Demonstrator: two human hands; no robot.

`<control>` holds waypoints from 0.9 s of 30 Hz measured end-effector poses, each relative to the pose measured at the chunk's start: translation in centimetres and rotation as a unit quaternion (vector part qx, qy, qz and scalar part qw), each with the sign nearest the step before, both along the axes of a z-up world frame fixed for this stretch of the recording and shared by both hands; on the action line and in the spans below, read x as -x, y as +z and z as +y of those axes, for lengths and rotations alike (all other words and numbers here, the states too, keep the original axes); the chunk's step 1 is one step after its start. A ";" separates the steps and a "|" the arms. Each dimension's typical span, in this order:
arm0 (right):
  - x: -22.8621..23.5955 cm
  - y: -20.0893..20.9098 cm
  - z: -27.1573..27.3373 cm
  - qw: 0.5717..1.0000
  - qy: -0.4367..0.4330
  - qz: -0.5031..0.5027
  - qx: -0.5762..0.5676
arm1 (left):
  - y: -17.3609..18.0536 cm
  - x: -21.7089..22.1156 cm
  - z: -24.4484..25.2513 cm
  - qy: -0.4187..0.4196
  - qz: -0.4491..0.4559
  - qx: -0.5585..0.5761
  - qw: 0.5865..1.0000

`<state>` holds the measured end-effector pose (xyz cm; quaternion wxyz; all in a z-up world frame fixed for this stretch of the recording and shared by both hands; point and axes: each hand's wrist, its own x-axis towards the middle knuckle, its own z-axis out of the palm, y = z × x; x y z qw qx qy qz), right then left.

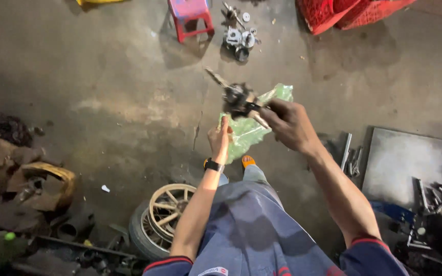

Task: The person wraps a crankshaft in a plastic bag and places it on a sack. They then retrieve another crankshaft, mount it in a bench vise, and use a dial indicator to measure runout by rotating the shaft and observing the gauge. The person removes the crankshaft, briefly uses a hammer, and repeats the measurement process.

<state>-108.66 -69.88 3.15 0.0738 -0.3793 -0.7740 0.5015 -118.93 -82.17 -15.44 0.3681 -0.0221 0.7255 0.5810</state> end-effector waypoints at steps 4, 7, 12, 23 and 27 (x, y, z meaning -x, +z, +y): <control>8.2 -2.1 -1.4 0.994 0.008 0.097 0.052 | 5.8 6.3 -2.1 0.119 -0.095 -0.068 0.986; 13.8 -4.7 -2.2 0.996 0.060 0.064 0.027 | 2.8 12.8 -4.5 0.222 -0.136 -0.083 0.962; 21.5 -11.9 -1.7 0.977 0.171 -0.124 -0.001 | -3.9 23.0 -8.6 0.281 -0.169 -0.021 0.944; 40.3 -19.5 9.2 0.951 0.211 -0.217 0.069 | -9.5 43.2 8.3 -0.091 -0.130 -0.065 0.985; 47.8 -24.5 13.7 0.969 0.160 -0.175 0.074 | -6.1 53.6 14.2 0.007 -0.136 -0.118 0.984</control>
